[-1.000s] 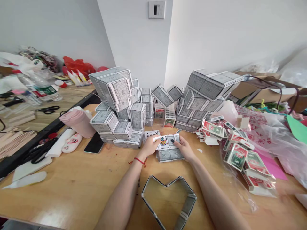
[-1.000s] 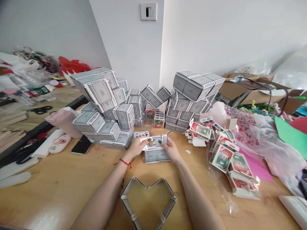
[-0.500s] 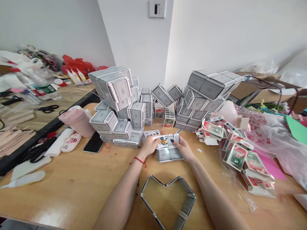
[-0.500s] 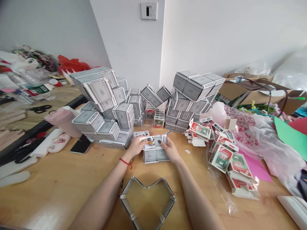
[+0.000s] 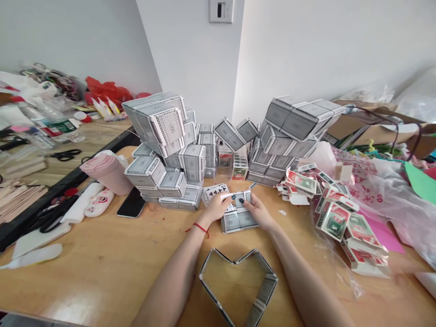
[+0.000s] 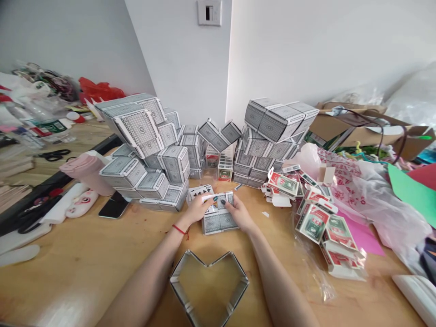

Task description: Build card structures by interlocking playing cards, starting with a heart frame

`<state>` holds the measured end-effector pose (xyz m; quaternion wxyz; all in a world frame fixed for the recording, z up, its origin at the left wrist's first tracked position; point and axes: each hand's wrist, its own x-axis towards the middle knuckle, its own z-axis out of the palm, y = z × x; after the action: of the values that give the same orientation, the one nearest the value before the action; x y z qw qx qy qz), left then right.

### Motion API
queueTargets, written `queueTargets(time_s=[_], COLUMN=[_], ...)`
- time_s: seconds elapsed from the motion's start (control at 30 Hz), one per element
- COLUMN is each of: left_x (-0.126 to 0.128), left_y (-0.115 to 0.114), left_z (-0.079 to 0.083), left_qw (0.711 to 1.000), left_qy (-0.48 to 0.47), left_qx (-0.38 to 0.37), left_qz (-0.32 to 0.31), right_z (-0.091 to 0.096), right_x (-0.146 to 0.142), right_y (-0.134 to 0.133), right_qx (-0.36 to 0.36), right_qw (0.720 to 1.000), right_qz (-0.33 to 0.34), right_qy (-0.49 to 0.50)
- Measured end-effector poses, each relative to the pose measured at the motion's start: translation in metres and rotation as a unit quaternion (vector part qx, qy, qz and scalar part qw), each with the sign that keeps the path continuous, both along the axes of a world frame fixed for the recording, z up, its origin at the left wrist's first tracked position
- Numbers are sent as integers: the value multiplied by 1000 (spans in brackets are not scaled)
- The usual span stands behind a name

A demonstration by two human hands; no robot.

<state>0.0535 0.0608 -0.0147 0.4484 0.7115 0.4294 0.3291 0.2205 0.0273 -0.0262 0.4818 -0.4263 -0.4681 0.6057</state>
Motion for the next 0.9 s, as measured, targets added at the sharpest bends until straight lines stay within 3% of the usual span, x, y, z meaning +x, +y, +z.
queueTargets(time_s=[0.3, 0.47, 0.63, 0.9], left_x=[-1, -7, -4, -2], left_y=[4, 3, 1, 1], left_z=[-2, -1, 1, 8], left_qw=[999, 999, 997, 993], left_qy=[-24, 33, 71, 74], left_qx=[-28, -35, -24, -77], left_qz=[6, -4, -2, -44], right_z=[6, 1, -2, 0], right_x=[-2, 2, 0, 1], right_y=[0, 2, 3, 1], right_qx=[-46, -77, -44, 9], right_qw=[998, 995, 997, 998], right_qz=[-11, -29, -44, -49], right_qy=[43, 55, 35, -39])
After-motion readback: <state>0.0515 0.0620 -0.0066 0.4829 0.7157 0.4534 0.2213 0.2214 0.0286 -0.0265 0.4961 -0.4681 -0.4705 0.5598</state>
